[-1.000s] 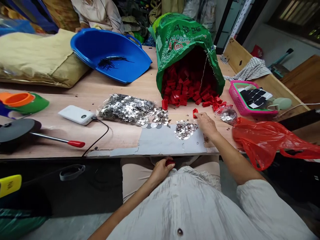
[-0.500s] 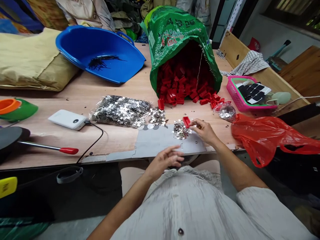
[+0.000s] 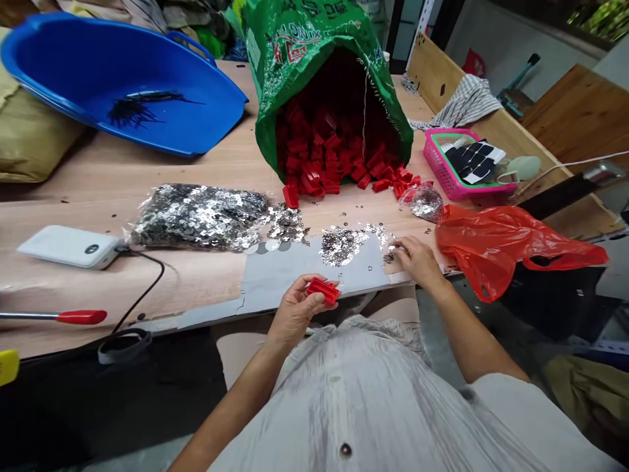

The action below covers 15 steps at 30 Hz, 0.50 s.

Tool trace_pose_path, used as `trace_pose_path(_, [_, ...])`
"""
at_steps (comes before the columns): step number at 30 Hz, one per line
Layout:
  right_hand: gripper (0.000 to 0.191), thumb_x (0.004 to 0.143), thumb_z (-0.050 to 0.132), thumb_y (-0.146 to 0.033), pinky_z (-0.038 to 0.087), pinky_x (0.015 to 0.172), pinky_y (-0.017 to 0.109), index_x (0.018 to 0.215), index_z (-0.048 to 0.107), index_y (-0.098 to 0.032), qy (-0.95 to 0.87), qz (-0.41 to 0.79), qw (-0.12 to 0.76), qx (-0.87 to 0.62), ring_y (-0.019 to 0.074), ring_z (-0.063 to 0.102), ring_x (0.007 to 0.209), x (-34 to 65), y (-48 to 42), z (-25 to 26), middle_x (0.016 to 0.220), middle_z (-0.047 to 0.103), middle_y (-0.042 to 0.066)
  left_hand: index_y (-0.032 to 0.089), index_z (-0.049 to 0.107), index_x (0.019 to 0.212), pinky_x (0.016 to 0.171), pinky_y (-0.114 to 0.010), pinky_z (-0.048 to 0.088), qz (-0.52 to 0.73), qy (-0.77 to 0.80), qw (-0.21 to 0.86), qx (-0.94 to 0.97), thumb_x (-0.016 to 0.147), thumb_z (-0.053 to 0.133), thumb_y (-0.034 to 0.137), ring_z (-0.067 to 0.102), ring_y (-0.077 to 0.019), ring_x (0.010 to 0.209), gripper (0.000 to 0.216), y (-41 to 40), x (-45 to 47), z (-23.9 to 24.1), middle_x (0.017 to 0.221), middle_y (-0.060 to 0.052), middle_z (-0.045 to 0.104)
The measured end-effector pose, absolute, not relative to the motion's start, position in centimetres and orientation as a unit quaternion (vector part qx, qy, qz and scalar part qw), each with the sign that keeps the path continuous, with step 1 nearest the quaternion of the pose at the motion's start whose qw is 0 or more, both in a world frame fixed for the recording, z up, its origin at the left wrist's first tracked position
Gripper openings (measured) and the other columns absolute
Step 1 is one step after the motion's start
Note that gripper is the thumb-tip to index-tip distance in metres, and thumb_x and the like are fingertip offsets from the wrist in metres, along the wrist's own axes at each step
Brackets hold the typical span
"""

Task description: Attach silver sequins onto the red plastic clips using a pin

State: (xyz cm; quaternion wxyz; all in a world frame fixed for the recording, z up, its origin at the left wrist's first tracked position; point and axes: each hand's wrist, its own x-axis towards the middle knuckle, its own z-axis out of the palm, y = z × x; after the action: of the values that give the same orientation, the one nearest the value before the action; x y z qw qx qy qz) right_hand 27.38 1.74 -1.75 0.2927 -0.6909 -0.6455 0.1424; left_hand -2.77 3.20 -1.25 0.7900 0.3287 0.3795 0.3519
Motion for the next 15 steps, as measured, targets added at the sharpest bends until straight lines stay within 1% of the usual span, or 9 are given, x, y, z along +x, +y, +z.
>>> trace_pose_path(2, [0.021, 0.090, 0.052, -0.020, 0.047, 0.090, 0.037, 0.103, 0.068, -0.019, -0.644, 0.103, 0.249, -0.716, 0.0238, 0.061, 0.100, 29.5, 2.3, -2.3, 0.105, 0.068, 0.009, 0.018, 0.061, 0.102, 0.076, -0.036, 0.060, 0.358, 0.383, 0.786, 0.327, 0.066, 0.084, 0.035, 0.072, -0.0224, 0.086, 0.045, 3.1, -2.9, -1.4, 0.104, -0.010, 0.074])
trace_pose_path(6, [0.021, 0.090, 0.053, -0.021, 0.046, 0.092, 0.035, 0.106, 0.067, -0.022, -0.659, 0.115, 0.206, -0.714, 0.0218, 0.061, 0.102, 30.5, 3.1, -2.9, 0.109, 0.068, 0.007, 0.017, 0.063, 0.106, 0.079, -0.037, 0.060, 0.366, 0.394, 0.778, 0.326, 0.067, 0.083, 0.034, 0.071, -0.0231, 0.091, 0.047, 2.7, -2.7, -1.6, 0.109, -0.011, 0.073])
trace_pose_path(11, [0.011, 0.088, 0.057, -0.023, 0.046, 0.086, 0.032, 0.092, 0.067, -0.022, -0.657, 0.134, 0.215, -0.710, 0.0192, 0.062, 0.092, 30.2, 3.7, -3.1, 0.096, 0.069, 0.005, 0.017, 0.063, 0.109, 0.079, -0.038, 0.060, 0.372, 0.402, 0.770, 0.328, 0.068, 0.082, 0.034, 0.071, -0.0231, 0.091, 0.048, 2.4, -2.9, -1.6, 0.111, -0.012, 0.073])
trace_pose_path(15, [0.009, 0.087, 0.058, -0.024, 0.046, 0.077, 0.029, 0.090, 0.065, -0.022, -0.654, 0.152, 0.230, -0.704, 0.0179, 0.063, 0.083, 30.8, 3.8, -3.1, 0.089, 0.070, 0.003, 0.017, 0.062, 0.110, 0.081, -0.041, 0.059, 0.378, 0.411, 0.760, 0.333, 0.069, 0.081, 0.034, 0.071, -0.0238, 0.092, 0.049, 2.3, -3.3, -1.7, 0.111, -0.013, 0.072])
